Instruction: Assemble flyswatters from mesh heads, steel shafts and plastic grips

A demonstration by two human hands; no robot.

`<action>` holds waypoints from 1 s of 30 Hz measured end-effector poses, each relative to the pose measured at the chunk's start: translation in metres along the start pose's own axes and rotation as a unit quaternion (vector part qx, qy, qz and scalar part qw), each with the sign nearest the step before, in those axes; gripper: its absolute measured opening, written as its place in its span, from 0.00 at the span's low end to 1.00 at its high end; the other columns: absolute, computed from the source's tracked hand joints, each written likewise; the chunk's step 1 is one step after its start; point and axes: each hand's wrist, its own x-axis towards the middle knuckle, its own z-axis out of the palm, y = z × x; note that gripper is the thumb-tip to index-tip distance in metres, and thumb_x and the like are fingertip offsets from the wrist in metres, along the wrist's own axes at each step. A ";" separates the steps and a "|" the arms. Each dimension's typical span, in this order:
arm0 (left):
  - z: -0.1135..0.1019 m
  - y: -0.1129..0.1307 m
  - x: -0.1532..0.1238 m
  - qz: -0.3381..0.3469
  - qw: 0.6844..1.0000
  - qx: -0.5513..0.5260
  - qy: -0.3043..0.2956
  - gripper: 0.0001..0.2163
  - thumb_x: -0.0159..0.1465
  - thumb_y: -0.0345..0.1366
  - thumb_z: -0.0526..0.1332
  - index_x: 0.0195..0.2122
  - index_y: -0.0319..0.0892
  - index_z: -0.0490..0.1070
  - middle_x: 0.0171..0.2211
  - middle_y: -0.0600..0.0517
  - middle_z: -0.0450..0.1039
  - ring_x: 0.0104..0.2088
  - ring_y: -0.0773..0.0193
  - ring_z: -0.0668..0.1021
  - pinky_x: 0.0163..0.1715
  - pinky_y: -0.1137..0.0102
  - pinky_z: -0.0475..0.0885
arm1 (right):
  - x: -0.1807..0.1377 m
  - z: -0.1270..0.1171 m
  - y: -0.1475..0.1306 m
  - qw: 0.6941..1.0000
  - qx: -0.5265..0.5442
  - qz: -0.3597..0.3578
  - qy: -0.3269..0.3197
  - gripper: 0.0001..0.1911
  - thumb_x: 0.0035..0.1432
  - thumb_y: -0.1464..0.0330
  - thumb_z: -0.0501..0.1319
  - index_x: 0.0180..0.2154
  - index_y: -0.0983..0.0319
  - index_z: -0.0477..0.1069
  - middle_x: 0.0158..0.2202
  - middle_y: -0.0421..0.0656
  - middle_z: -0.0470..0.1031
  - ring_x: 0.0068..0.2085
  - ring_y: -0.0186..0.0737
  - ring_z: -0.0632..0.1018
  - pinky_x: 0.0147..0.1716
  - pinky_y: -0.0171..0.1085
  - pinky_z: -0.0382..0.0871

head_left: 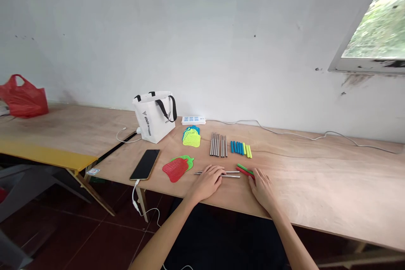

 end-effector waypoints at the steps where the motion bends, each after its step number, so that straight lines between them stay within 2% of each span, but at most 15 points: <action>1: 0.000 0.000 0.000 0.001 1.000 0.001 0.000 0.12 0.72 0.30 0.52 0.52 0.49 0.70 0.57 0.52 0.73 0.60 0.61 0.72 0.65 0.60 0.61 | 0.000 0.000 0.000 1.000 -0.002 -0.001 -0.001 0.12 0.69 0.66 0.48 0.46 0.58 0.69 0.46 0.46 0.76 0.46 0.48 0.77 0.46 0.45 0.68; 6: 0.000 0.000 0.000 0.003 1.000 0.007 0.001 0.12 0.72 0.30 0.52 0.52 0.49 0.70 0.57 0.52 0.73 0.60 0.60 0.72 0.66 0.59 0.60 | 0.000 0.001 0.002 1.000 0.007 -0.016 0.002 0.10 0.68 0.66 0.50 0.46 0.57 0.68 0.44 0.44 0.76 0.45 0.47 0.77 0.46 0.44 0.67; 17: 0.002 -0.003 0.000 0.008 1.000 0.007 0.002 0.12 0.71 0.29 0.52 0.51 0.49 0.69 0.57 0.52 0.73 0.60 0.61 0.72 0.65 0.60 0.61 | 0.000 0.004 0.004 0.999 -0.006 -0.040 0.019 0.14 0.69 0.67 0.49 0.51 0.56 0.69 0.49 0.46 0.76 0.48 0.47 0.77 0.47 0.44 0.66; 26: 0.000 0.000 0.000 0.005 1.000 0.003 -0.002 0.13 0.72 0.30 0.51 0.52 0.49 0.70 0.57 0.51 0.73 0.60 0.59 0.72 0.65 0.57 0.61 | 0.000 0.002 0.001 0.998 -0.020 -0.055 0.017 0.13 0.72 0.61 0.48 0.46 0.56 0.69 0.45 0.45 0.77 0.45 0.47 0.77 0.45 0.44 0.65; 30: 0.001 -0.001 0.000 0.007 1.000 0.010 0.001 0.13 0.72 0.30 0.51 0.52 0.49 0.69 0.57 0.51 0.73 0.60 0.60 0.72 0.65 0.58 0.61 | 0.000 0.003 0.002 0.997 -0.036 -0.065 0.020 0.13 0.70 0.66 0.48 0.50 0.56 0.68 0.47 0.45 0.77 0.47 0.47 0.77 0.46 0.44 0.65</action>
